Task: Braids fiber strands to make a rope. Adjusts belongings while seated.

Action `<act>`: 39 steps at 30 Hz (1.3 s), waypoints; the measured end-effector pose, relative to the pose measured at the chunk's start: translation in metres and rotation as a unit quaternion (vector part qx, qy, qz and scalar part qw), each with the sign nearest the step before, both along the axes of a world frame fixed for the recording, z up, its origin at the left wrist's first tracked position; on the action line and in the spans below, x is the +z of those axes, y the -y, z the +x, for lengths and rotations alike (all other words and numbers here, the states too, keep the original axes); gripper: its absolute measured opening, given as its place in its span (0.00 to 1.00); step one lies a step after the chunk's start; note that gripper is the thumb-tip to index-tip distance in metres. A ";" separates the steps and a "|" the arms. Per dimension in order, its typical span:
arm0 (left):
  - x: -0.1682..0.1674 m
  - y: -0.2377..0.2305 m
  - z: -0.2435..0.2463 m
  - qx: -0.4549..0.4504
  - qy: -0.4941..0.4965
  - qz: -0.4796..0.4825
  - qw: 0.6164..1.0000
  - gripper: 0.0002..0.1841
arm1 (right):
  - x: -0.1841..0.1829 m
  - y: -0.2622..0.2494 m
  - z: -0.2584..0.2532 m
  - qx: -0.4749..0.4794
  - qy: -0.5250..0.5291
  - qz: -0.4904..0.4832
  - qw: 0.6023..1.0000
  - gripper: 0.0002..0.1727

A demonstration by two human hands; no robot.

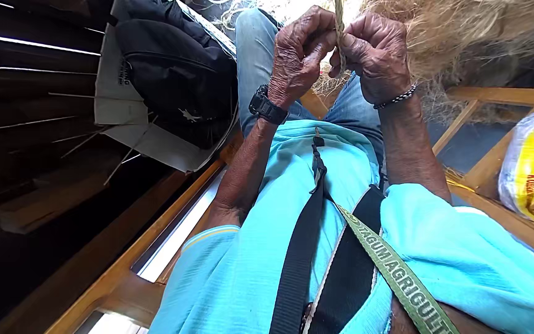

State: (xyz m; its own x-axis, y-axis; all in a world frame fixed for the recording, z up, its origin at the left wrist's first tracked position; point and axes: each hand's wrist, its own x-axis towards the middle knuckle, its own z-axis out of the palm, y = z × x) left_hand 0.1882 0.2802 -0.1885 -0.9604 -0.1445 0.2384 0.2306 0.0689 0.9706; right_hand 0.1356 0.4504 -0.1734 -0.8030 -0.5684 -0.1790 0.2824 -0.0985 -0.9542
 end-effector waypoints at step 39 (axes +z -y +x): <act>-0.024 0.030 0.048 0.028 0.210 0.015 0.977 0.10 | -0.099 -0.085 0.025 -0.068 0.209 -0.077 0.972 0.11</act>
